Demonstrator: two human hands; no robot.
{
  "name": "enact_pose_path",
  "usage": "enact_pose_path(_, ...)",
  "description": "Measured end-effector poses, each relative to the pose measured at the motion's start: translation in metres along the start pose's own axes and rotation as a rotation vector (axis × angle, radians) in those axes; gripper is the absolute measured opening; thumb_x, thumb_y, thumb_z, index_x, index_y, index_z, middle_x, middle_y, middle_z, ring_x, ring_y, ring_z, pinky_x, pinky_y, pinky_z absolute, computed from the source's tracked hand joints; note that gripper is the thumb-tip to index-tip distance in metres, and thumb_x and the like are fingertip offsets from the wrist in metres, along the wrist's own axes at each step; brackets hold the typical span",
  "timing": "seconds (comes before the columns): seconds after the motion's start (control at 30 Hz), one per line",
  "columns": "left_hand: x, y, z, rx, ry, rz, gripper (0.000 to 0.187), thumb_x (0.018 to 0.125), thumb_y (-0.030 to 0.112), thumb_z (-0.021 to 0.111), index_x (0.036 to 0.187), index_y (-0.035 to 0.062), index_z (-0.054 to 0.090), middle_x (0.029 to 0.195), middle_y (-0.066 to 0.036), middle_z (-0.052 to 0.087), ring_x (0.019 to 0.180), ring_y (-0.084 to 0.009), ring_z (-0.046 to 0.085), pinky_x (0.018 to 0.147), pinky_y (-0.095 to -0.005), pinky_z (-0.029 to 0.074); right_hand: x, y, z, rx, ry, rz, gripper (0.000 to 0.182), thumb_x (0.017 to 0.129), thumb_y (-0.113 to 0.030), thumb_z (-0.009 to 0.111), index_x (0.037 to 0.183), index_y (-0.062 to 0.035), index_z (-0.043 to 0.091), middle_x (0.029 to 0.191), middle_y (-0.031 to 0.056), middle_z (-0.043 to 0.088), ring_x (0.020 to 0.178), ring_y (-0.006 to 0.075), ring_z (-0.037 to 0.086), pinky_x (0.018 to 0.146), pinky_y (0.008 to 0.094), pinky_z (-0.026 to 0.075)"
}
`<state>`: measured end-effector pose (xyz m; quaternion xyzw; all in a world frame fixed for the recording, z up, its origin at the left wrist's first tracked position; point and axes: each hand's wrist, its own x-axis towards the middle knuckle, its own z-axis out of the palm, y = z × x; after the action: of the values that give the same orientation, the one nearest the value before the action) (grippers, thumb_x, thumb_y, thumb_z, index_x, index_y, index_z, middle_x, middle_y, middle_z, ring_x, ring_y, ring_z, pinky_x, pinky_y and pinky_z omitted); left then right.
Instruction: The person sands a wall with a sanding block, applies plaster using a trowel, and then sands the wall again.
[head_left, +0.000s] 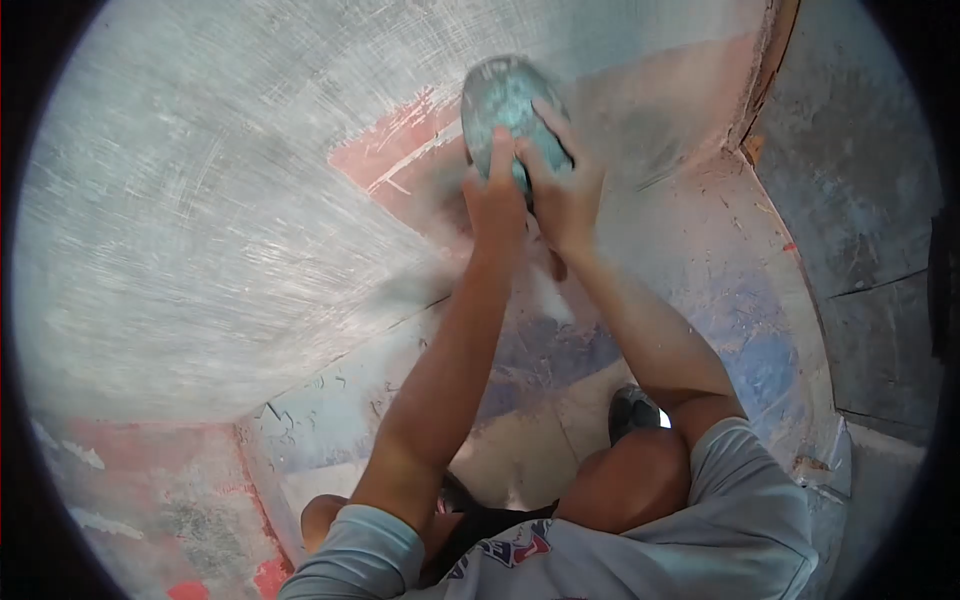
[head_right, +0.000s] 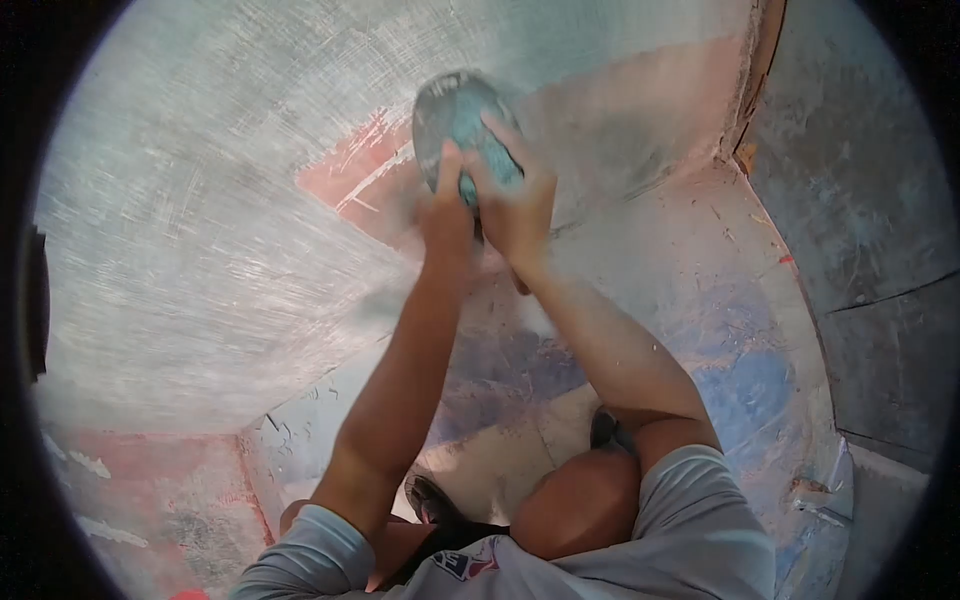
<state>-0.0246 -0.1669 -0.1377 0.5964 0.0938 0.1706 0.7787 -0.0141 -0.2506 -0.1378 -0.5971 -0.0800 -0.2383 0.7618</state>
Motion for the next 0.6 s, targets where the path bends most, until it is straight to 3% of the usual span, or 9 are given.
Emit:
enact_pose_path(0.03,-0.002,-0.006,-0.003,0.121,0.032,0.022,0.049,0.098,0.041,0.064,0.109,-0.0070,0.069,0.095,-0.008,0.068,0.084,-0.0146,0.061,0.075,-0.0314,0.050,-0.009,0.015,-0.001,-0.021,0.007,-0.036,0.043,0.086,-0.015,0.069,0.127,0.0006,0.067,0.117,0.0246,0.071,0.108,0.0271,0.069,0.093,0.0354,0.051)
enact_pose_path(0.13,-0.006,-0.040,-0.017,0.041,0.116,0.021,0.049,0.098,0.041,0.065,0.107,-0.0072,0.069,0.095,-0.007,0.067,0.084,-0.0149,0.061,0.074,-0.0317,0.050,-0.025,0.036,-0.005,-0.003,0.006,-0.044,0.043,0.087,-0.014,0.070,0.127,0.0007,0.067,0.119,0.0249,0.070,0.111,0.0263,0.069,0.095,0.0342,0.051)
enact_pose_path(0.2,-0.003,-0.017,-0.010,0.102,0.070,0.081,0.049,0.098,0.042,0.065,0.107,-0.0066,0.069,0.095,-0.007,0.067,0.086,-0.0150,0.061,0.075,-0.0309,0.050,-0.017,0.017,0.000,0.001,-0.004,0.061,0.044,0.087,-0.016,0.069,0.128,0.0008,0.066,0.119,0.0227,0.070,0.108,0.0242,0.066,0.097,0.0358,0.049)
enact_pose_path(0.27,-0.003,-0.002,-0.003,-0.020,0.020,-0.063,0.050,0.098,0.042,0.065,0.107,-0.0070,0.069,0.098,-0.008,0.068,0.089,-0.0156,0.062,0.078,-0.0318,0.051,-0.009,0.009,0.000,-0.010,-0.006,0.051,0.044,0.087,-0.015,0.070,0.129,-0.0004,0.066,0.119,0.0230,0.070,0.107,0.0244,0.067,0.096,0.0356,0.049)
enact_pose_path(0.37,-0.002,-0.030,-0.014,0.071,0.080,0.029,0.047,0.098,0.040,0.064,0.103,-0.0065,0.069,0.096,-0.007,0.067,0.085,-0.0148,0.062,0.073,-0.0309,0.051,-0.013,0.026,-0.004,-0.011,-0.048,0.015,0.044,0.087,-0.013,0.070,0.130,-0.0010,0.066,0.119,0.0230,0.070,0.107,0.0241,0.067,0.095,0.0351,0.050)
enact_pose_path(0.5,-0.009,-0.014,-0.007,0.052,0.064,0.097,0.044,0.098,0.038,0.065,0.102,-0.0062,0.069,0.096,-0.006,0.067,0.085,-0.0141,0.061,0.072,-0.0296,0.050,-0.019,0.027,0.000,0.035,-0.002,0.020,0.042,0.089,-0.011,0.068,0.129,-0.0005,0.066,0.118,0.0213,0.071,0.107,0.0216,0.067,0.093,0.0344,0.051)
enact_pose_path(0.6,-0.009,-0.008,-0.005,-0.039,0.065,-0.040,0.042,0.098,0.036,0.065,0.103,-0.0061,0.069,0.098,-0.006,0.066,0.086,-0.0136,0.061,0.074,-0.0299,0.051,-0.011,0.020,0.000,0.041,-0.036,0.086,0.039,0.087,-0.013,0.070,0.124,0.0005,0.068,0.115,0.0251,0.071,0.105,0.0272,0.071,0.092,0.0369,0.053)
